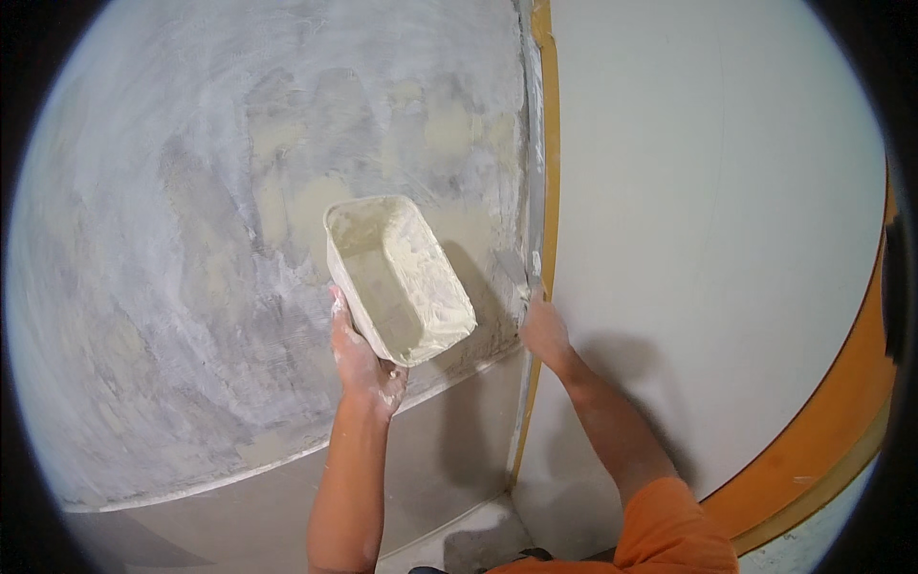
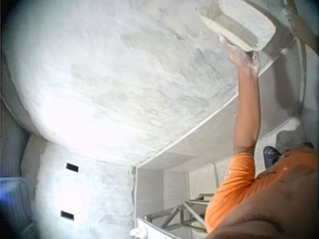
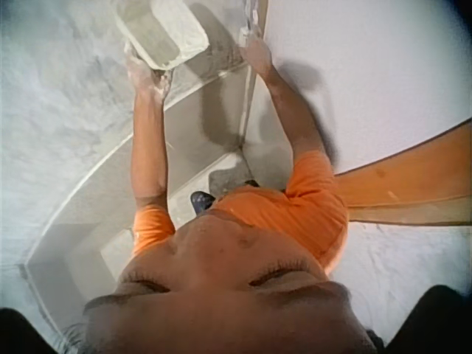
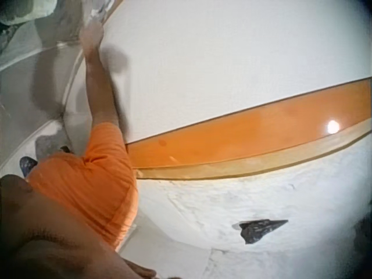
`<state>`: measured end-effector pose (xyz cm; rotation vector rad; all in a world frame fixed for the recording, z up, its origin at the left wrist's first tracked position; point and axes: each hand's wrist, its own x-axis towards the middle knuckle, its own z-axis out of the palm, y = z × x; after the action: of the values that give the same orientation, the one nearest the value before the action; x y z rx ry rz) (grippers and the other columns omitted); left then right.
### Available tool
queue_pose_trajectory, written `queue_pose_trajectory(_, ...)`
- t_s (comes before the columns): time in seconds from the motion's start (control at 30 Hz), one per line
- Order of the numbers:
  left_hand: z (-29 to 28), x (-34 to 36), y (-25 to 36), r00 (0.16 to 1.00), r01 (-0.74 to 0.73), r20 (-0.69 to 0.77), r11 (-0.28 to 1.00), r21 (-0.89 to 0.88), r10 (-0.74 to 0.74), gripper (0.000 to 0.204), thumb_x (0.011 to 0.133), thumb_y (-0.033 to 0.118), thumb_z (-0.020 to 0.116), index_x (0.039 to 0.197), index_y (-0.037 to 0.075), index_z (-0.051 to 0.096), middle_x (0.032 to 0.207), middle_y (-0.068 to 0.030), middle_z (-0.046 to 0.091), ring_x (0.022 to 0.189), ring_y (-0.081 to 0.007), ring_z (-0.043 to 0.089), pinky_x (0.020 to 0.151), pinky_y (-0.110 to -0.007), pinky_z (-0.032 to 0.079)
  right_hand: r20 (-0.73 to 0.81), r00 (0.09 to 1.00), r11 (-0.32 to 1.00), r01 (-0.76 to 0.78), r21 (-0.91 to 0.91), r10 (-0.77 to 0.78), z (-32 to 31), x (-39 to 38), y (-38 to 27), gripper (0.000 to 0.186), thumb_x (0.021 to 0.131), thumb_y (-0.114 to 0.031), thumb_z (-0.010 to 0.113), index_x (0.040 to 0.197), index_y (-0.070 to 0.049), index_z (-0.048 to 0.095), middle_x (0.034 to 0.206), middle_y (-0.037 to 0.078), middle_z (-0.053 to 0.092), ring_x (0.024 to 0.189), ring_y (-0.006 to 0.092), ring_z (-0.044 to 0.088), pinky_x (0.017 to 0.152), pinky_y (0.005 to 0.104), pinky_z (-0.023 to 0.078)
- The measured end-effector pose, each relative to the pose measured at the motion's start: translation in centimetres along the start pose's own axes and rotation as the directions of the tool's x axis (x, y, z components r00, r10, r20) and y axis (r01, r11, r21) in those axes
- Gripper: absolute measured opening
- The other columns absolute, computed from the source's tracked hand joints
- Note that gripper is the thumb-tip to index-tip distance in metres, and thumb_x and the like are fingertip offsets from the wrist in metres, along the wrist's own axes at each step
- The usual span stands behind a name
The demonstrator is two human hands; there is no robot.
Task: The person applies plaster to a wall using a spatula and a container of joint compound, smoothing the material across the surface.
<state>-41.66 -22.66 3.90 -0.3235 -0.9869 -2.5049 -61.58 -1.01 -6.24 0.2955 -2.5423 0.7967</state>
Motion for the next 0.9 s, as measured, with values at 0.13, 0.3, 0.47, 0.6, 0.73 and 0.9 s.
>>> queue_pose_trajectory(0.13, 1.1, -0.5, 0.1, 1.0, 0.009, -0.022, 1.0, -0.029, -0.01, 0.053, 0.105, 0.049, 0.034, 0.138, 0.009, 0.046, 0.131, -0.0098, 0.055, 0.113, -0.0264, 0.06, 0.091, -0.041, 0.056, -0.11, 0.993, 0.996, -0.022, 0.081, 0.031, 0.1, -0.3, 1.0, 0.047, 0.085, -0.007, 0.055, 0.129, 0.008, 0.045, 0.097, 0.033, 0.065, 0.095, 0.0497, 0.064, 0.087, 0.0538, 0.05)
queue_pose_trajectory(0.3, 0.3, -0.1, -0.7, 0.994, 0.028, -0.1, 0.999, -0.043, -0.032, 0.052, 0.105, 0.048, 0.034, 0.137, 0.01, 0.048, 0.131, -0.0097, 0.055, 0.112, -0.0269, 0.06, 0.09, -0.041, 0.056, -0.18, 0.975, 0.947, 0.175, 0.268, -0.129, -2.8, 0.1, 0.1, 0.047, 0.087, -0.016, 0.063, 0.129, -0.002, 0.05, 0.093, 0.022, 0.068, 0.087, 0.0411, 0.067, 0.08, 0.0484, 0.053)
queue_pose_trajectory(0.47, -0.8, -0.1, -0.8, 1.0, -0.01, -0.015, 1.0, -0.017, 0.01, 0.062, 0.104, 0.053, 0.033, 0.146, 0.008, 0.04, 0.141, -0.0104, 0.05, 0.127, -0.028, 0.051, 0.102, -0.042, 0.047, 0.316, 0.938, 0.568, -0.183, 0.802, -0.144, -8.5, -0.9, -3.8, 0.024, 0.089, -0.012, 0.062, 0.111, -0.006, 0.054, 0.074, 0.005, 0.055, 0.057, 0.0154, 0.052, 0.051, 0.0311, 0.044)
queue_pose_trajectory(0.6, -0.4, -0.2, -1.9, 0.996, 0.014, -0.089, 0.998, -0.066, -0.02, 0.06, 0.104, 0.053, 0.034, 0.144, 0.008, 0.041, 0.139, -0.0098, 0.051, 0.125, -0.0279, 0.052, 0.102, -0.043, 0.047, 0.451, 0.874, 0.368, -0.365, 0.855, -0.182, -10.6, -1.9, -4.6, 0.012, 0.089, -0.007, 0.058, 0.1, -0.008, 0.053, 0.068, -0.001, 0.047, 0.048, 0.0052, 0.038, 0.04, 0.0228, 0.03)
queue_pose_trajectory(0.73, -0.5, -0.9, -1.7, 0.984, -0.035, -0.176, 0.997, -0.074, 0.021, 0.06, 0.104, 0.053, 0.034, 0.143, 0.009, 0.042, 0.138, -0.01, 0.051, 0.124, -0.0285, 0.053, 0.102, -0.044, 0.047, 0.41, 0.844, 0.152, -0.38, 0.912, -0.345, -9.4, -2.9, -4.6, 0.013, 0.089, -0.007, 0.057, 0.101, -0.007, 0.052, 0.069, -0.002, 0.046, 0.048, 0.0057, 0.039, 0.041, 0.0227, 0.031)
queue_pose_trajectory(0.9, 2.3, -0.7, -1.1, 0.958, -0.05, -0.285, 0.99, -0.132, 0.01, 0.052, 0.105, 0.047, 0.033, 0.136, 0.008, 0.048, 0.128, -0.0098, 0.056, 0.112, -0.0281, 0.06, 0.091, -0.044, 0.056, 0.426, 0.892, -0.013, -0.433, 0.901, -0.152, -10.2, -5.5, -7.8, 0.013, 0.088, -0.006, 0.058, 0.101, -0.006, 0.053, 0.069, -0.003, 0.045, 0.048, 0.0058, 0.04, 0.041, 0.0234, 0.03)
